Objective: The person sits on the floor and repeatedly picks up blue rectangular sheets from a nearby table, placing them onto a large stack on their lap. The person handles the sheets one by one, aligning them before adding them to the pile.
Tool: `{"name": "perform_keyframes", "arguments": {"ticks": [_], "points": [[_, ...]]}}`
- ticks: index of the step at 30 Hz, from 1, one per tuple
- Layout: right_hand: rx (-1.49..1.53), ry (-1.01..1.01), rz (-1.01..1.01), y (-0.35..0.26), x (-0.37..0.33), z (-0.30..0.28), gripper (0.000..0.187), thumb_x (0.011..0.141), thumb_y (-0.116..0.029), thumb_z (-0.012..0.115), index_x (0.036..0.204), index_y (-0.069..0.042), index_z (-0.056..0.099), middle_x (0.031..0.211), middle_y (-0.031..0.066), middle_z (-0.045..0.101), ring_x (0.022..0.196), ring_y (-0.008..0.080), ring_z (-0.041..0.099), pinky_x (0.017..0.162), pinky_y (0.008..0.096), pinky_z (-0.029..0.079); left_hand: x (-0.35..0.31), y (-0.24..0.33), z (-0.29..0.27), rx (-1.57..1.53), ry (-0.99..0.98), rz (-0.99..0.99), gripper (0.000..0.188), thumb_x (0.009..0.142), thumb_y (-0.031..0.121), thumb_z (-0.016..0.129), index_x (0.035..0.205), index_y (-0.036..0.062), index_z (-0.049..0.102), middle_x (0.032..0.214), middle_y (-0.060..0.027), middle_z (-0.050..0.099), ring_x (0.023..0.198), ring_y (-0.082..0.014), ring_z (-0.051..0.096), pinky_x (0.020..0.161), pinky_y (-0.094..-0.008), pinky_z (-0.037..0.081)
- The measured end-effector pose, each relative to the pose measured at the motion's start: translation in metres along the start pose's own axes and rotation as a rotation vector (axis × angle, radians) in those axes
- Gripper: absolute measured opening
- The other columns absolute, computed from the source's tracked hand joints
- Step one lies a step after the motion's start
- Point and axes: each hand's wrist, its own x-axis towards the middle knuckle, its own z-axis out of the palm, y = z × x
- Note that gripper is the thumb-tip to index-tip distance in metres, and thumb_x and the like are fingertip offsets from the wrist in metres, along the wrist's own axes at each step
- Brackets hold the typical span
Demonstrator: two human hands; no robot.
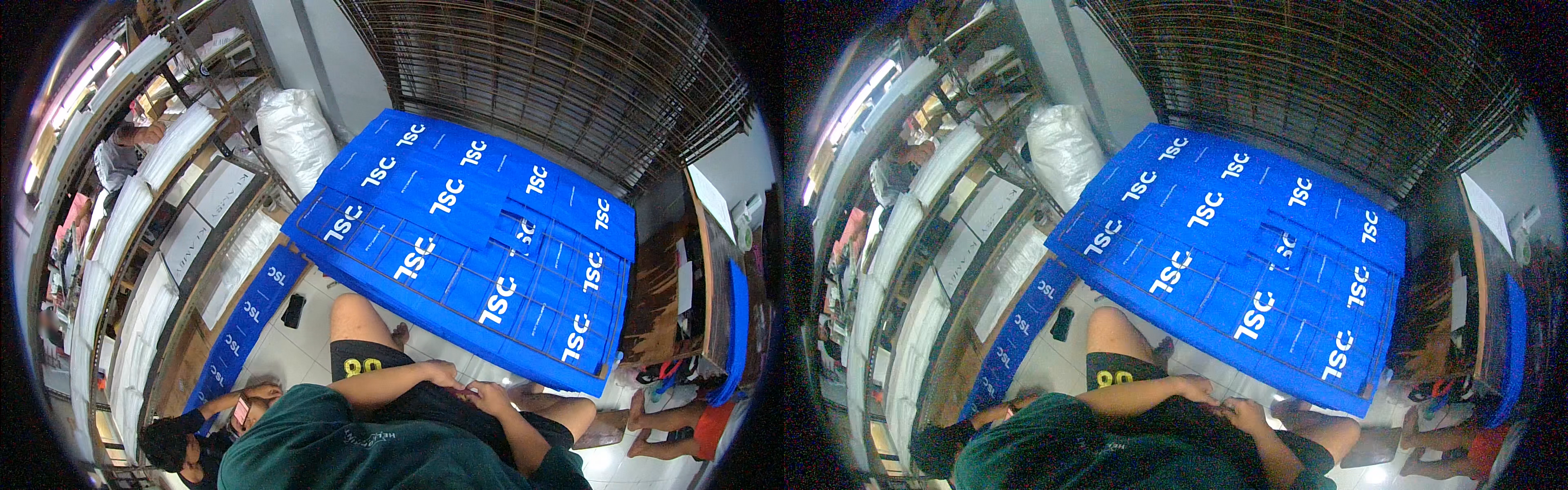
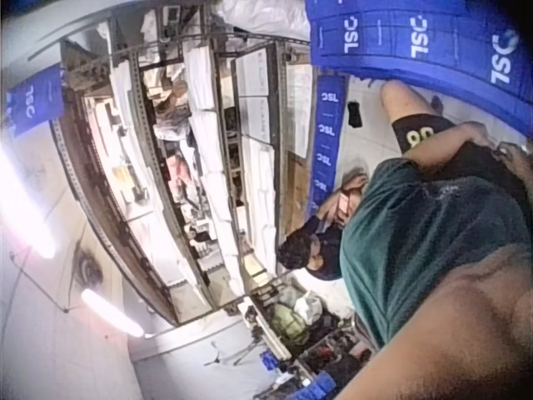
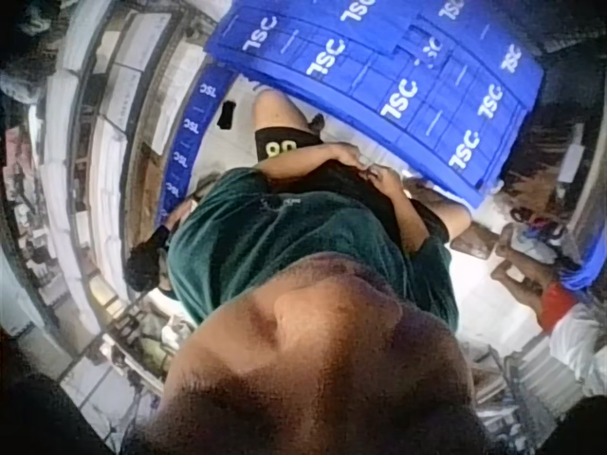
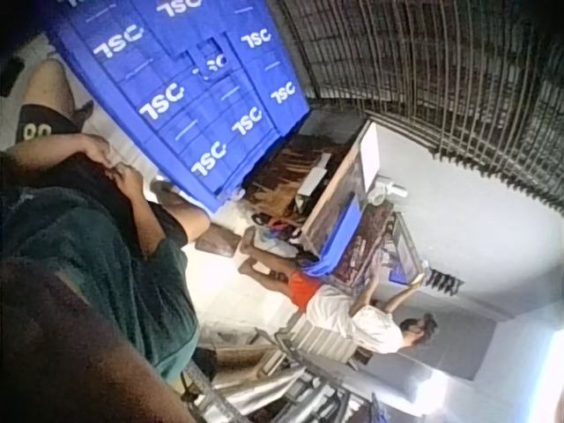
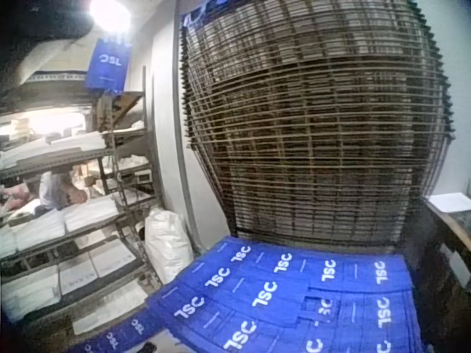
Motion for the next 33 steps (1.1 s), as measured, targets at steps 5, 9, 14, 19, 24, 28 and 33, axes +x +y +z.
{"name": "perform_keyframes", "arguments": {"ticks": [5,9,14,19,24,28,33], "points": [[-0.031,-0.01,-0.007,-0.008,-0.001,-0.01,0.025,0.071,-0.03,0.065,0.094,-0.02,0.064,0.07,0.0091,0.063,0.071,0.0297,0.062,0.064,0.0417,0.048,-0.003,0.0,-0.001,-0.008,-0.008,0.002,0.065,0.074,0.058,0.056,0.087,-0.0055,0.064,0.09,-0.0212,0.063,0.085,-0.032,0.061,0.074,-0.0387,0.046],[-0.028,0.002,-0.003,-0.01,-0.003,-0.013,0.025,0.069,-0.031,0.067,0.092,-0.022,0.065,0.067,0.0076,0.062,0.068,0.0288,0.062,0.062,0.0406,0.048,-0.002,-0.001,0.0,-0.021,0.004,0.035,0.063,0.074,0.057,0.057,0.085,-0.0048,0.065,0.089,-0.0205,0.064,0.084,-0.0319,0.061,0.074,-0.0384,0.046],[-0.013,0.016,0.007,0.001,-0.007,-0.003,0.029,0.07,-0.036,0.067,0.094,-0.021,0.065,0.068,0.0067,0.062,0.067,0.0282,0.062,0.06,0.0402,0.048,0.011,-0.008,0.004,0.019,-0.035,0.008,0.063,0.075,0.058,0.054,0.085,-0.0023,0.066,0.088,-0.0196,0.064,0.083,-0.031,0.061,0.074,-0.0389,0.046],[0.164,0.054,0.014,-0.008,-0.021,-0.041,0.036,0.073,-0.046,0.063,0.096,-0.019,0.063,0.068,0.0073,0.062,0.065,0.0269,0.062,0.061,0.0391,0.048,-0.001,0.006,-0.01,0.043,-0.051,-0.001,0.066,0.074,0.063,0.052,0.081,-0.0004,0.067,0.085,-0.0197,0.064,0.08,-0.0292,0.062,0.072,-0.0392,0.046],[0.258,0.371,0.022,-0.017,-0.054,-0.087,0.033,0.073,-0.039,0.067,0.092,-0.012,0.065,0.07,0.0098,0.062,0.064,0.0243,0.062,0.058,0.0353,0.048,0.015,-0.014,0.007,-0.006,0.0,0.012,0.067,0.074,0.066,0.051,0.066,0.0,0.06,0.068,-0.0149,0.058,0.064,-0.0246,0.054,0.06,-0.0388,0.041],[0.266,0.727,0.039,-0.008,-0.091,-0.132,0.027,0.072,-0.028,0.07,0.09,-0.008,0.066,0.066,0.0075,0.059,0.057,0.0219,0.057,0.054,0.0328,0.046,0.029,-0.036,0.016,0.0,0.035,0.046,0.066,0.073,0.066,0.051,0.06,0.0015,0.054,0.06,-0.01,0.051,0.058,-0.02,0.046,0.054,-0.0382,0.036],[-0.345,1.652,0.181,0.057,-0.169,-0.255,0.013,0.071,-0.012,0.067,0.081,-0.006,0.062,0.079,0.0092,0.061,0.068,0.0205,0.056,0.065,0.031,0.044,0.024,-0.032,0.016,-0.007,0.021,-0.054,0.059,0.077,0.06,0.054,0.065,0.0021,0.056,0.064,-0.0111,0.055,0.064,-0.0189,0.053,0.06,-0.0347,0.041]]}}
